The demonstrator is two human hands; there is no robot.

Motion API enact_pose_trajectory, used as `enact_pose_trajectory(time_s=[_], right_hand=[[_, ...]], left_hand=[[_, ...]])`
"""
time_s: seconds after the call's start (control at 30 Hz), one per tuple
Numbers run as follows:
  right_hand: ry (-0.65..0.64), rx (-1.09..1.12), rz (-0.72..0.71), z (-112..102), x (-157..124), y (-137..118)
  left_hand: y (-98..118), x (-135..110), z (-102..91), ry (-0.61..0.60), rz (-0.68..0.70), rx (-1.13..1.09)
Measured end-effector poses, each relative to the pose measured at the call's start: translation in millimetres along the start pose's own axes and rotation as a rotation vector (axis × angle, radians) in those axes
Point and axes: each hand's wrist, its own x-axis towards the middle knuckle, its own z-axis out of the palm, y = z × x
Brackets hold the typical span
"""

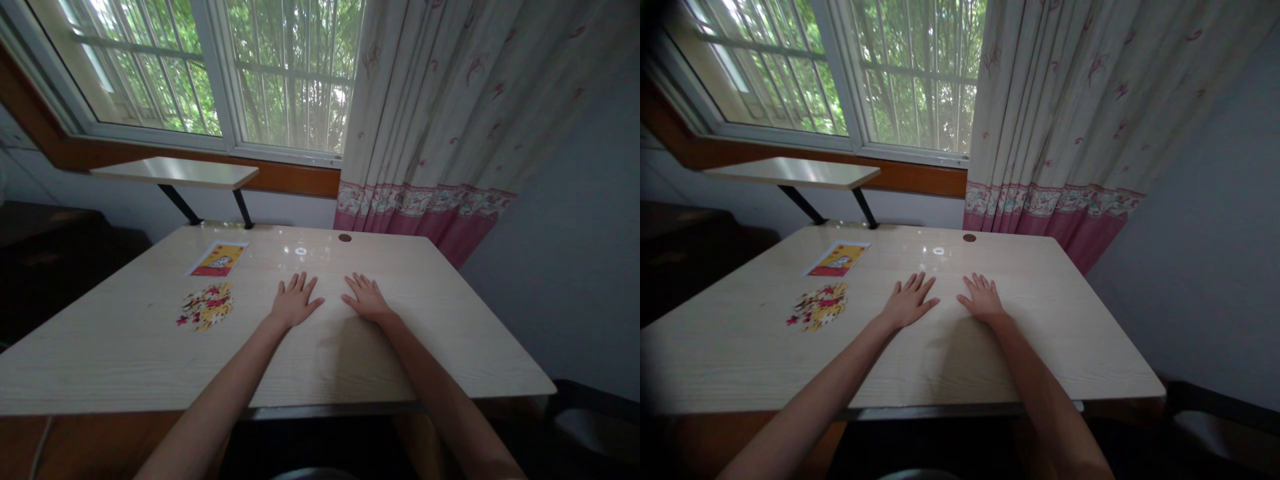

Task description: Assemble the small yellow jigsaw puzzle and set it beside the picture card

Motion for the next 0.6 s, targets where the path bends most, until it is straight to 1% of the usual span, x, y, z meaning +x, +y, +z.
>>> enact_pose_trajectory(time_s=[0.6], right_hand=[[0.017, -0.006, -0.011, 2.2, 1.0, 1.5]], left_hand=[[0.9, -0.2, 0.3, 0.006, -0.005, 0.006]])
